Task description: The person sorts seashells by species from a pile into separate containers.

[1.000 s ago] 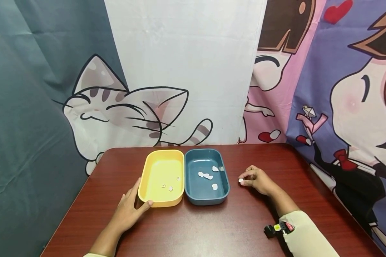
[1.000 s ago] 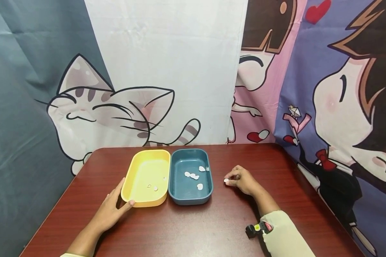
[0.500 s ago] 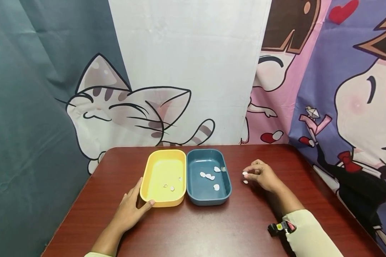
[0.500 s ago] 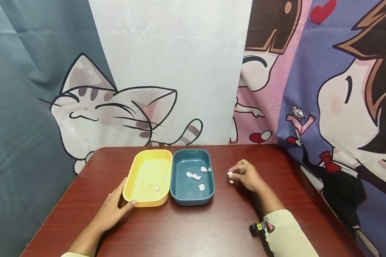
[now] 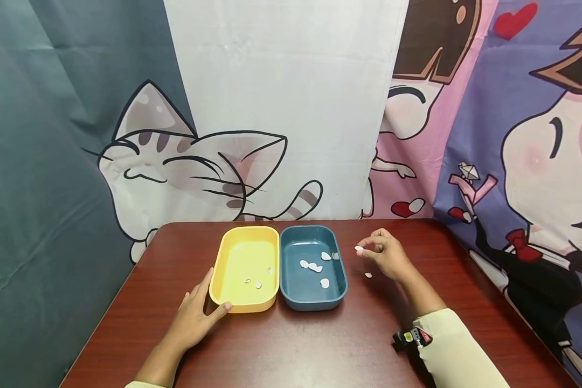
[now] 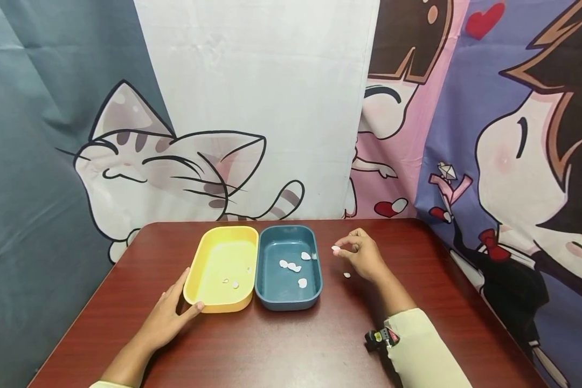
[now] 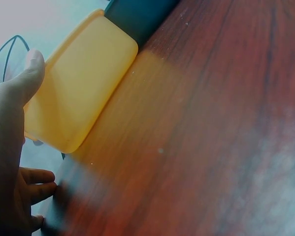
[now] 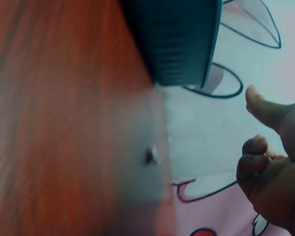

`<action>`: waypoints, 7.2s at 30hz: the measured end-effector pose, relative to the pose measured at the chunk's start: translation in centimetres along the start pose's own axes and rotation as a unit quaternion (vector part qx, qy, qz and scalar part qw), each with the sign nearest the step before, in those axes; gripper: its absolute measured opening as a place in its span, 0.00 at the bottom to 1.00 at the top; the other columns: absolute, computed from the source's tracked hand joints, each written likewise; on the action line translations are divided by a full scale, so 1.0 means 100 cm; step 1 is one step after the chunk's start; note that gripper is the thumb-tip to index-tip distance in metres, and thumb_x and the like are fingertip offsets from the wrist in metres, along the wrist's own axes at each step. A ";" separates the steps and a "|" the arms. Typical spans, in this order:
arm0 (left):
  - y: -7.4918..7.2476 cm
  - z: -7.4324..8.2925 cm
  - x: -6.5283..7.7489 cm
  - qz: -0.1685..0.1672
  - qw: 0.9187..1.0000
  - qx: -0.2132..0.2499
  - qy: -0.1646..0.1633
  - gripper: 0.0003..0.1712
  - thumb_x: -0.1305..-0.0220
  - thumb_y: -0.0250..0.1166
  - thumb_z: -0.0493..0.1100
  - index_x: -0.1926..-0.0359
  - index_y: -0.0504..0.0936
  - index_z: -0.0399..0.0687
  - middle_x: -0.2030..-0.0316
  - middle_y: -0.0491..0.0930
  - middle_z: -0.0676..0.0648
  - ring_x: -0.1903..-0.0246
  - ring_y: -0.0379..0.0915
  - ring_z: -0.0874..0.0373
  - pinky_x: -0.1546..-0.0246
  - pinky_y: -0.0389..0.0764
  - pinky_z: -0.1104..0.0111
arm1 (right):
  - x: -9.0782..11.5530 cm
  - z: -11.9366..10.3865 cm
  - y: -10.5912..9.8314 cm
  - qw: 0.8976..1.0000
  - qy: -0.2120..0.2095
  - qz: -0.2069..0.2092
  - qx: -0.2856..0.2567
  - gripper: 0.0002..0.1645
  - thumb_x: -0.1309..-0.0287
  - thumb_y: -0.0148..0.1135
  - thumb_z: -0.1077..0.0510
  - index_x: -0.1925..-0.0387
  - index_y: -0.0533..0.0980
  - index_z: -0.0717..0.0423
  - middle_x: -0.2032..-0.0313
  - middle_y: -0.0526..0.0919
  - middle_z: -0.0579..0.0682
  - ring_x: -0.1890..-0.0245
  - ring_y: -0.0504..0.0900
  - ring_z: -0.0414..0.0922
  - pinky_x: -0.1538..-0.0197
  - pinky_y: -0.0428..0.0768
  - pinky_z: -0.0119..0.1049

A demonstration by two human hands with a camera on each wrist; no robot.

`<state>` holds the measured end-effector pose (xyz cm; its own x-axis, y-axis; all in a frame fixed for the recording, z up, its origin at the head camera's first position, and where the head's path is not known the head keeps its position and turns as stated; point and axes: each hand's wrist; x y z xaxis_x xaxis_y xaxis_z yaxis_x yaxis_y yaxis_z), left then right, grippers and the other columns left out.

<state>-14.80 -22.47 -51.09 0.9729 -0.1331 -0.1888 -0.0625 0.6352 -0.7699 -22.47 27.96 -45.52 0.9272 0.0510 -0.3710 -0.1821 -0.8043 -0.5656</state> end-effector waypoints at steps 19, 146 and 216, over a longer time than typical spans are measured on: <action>-0.001 0.001 0.003 -0.002 1.000 -0.003 -0.002 0.58 0.27 0.69 0.65 0.11 0.50 0.48 0.19 0.65 0.30 0.21 0.64 0.28 0.25 0.53 0.19 | -0.019 -0.059 0.040 1.000 0.012 0.001 -0.010 0.07 0.42 0.83 0.61 0.62 0.91 0.57 0.58 0.74 0.55 0.66 0.70 0.46 0.66 0.70 0.31; -0.001 0.002 0.003 -0.010 1.000 -0.005 -0.012 0.59 0.27 0.68 0.67 0.10 0.46 0.53 0.18 0.63 0.30 0.20 0.62 0.28 0.24 0.52 0.20 | -0.017 -0.085 0.070 0.997 0.073 -0.034 0.007 0.16 0.36 0.80 0.59 0.49 0.88 0.61 0.53 0.84 0.63 0.61 0.81 0.49 0.63 0.79 0.35; -0.002 0.003 0.001 -0.003 1.000 -0.001 -0.001 0.58 0.27 0.68 0.66 0.10 0.48 0.52 0.19 0.65 0.30 0.20 0.63 0.28 0.25 0.52 0.19 | 0.043 0.051 0.005 0.991 0.111 -0.071 0.007 0.18 0.45 0.83 0.64 0.54 0.89 0.66 0.57 0.85 0.62 0.64 0.78 0.40 0.63 0.76 0.28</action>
<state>-14.66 -22.35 -50.79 0.9736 -0.1364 -0.1830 -0.0565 0.6330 -0.7721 -20.28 30.76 -51.16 0.9928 0.0294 -0.1165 -0.0483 -0.7902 -0.6109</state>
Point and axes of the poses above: each hand's wrist, its own x-axis away from the middle knuckle, its own y-axis out of the palm, z = x × y
